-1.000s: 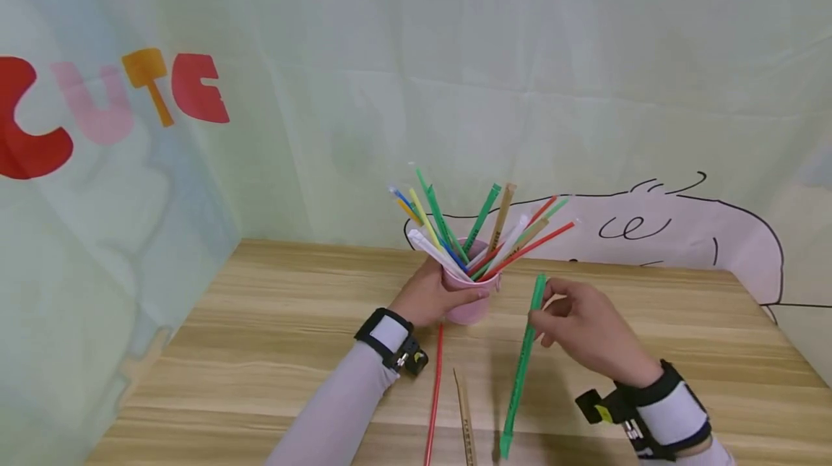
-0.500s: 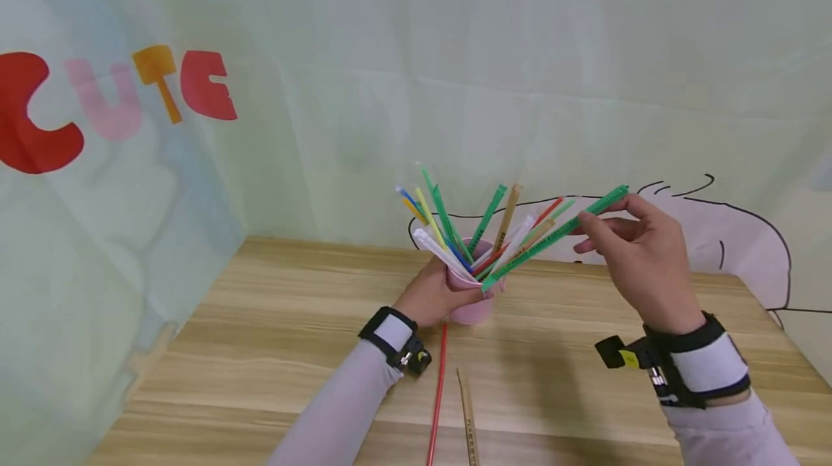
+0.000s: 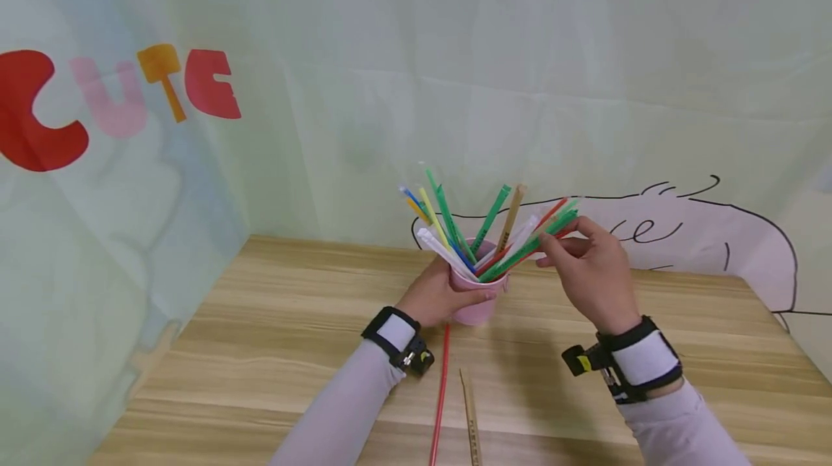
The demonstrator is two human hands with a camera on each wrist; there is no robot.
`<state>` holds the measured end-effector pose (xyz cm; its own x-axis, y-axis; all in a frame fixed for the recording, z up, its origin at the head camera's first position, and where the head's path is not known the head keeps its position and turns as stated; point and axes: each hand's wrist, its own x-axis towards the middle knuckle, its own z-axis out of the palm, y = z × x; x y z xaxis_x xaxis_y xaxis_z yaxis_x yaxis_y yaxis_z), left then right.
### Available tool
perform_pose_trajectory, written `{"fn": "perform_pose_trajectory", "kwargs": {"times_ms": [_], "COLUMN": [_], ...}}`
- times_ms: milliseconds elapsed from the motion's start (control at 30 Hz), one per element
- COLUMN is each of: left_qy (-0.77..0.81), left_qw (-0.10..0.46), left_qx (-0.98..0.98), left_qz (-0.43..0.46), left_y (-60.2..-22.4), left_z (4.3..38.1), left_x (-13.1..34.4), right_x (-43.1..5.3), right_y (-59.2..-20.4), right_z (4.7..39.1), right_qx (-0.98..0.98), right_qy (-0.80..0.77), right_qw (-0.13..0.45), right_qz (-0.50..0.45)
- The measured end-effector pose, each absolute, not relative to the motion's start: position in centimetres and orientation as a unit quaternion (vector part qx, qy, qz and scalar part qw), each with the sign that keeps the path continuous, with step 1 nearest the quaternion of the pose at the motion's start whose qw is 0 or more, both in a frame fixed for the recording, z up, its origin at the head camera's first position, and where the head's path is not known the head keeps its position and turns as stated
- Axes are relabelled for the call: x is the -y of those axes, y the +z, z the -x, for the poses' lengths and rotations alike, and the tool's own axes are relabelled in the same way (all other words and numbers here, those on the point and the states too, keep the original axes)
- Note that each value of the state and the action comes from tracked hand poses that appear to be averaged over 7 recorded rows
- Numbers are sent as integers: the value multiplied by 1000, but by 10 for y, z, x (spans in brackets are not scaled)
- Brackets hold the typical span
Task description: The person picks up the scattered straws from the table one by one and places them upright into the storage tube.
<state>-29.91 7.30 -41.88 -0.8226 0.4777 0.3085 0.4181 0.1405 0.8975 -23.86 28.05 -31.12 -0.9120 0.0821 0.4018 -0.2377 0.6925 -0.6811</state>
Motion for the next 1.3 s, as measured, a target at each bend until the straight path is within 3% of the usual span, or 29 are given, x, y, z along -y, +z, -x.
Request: {"fn": "perform_pose_trajectory", "kwargs": {"times_ms": [233, 567, 900, 1300], "left_qy": [591, 572, 571, 570], "left_qw": [27, 36, 31, 22], "left_qx": [-752, -774, -774, -761], "left_qz": [-291, -268, -270, -310], "left_y": [-411, -433, -430, -417], "left_z": [292, 306, 304, 296], "left_x": [-72, -78, -75, -71], "right_x": [-273, -277, -282, -271], "right_y": [-342, -356, -364, -388], "right_z": [249, 246, 253, 261], "right_qx": [911, 910, 876, 854], "right_qy": [371, 392, 480, 512], "right_qw": [176, 128, 30, 22], "right_qz": [-46, -30, -38, -86]}}
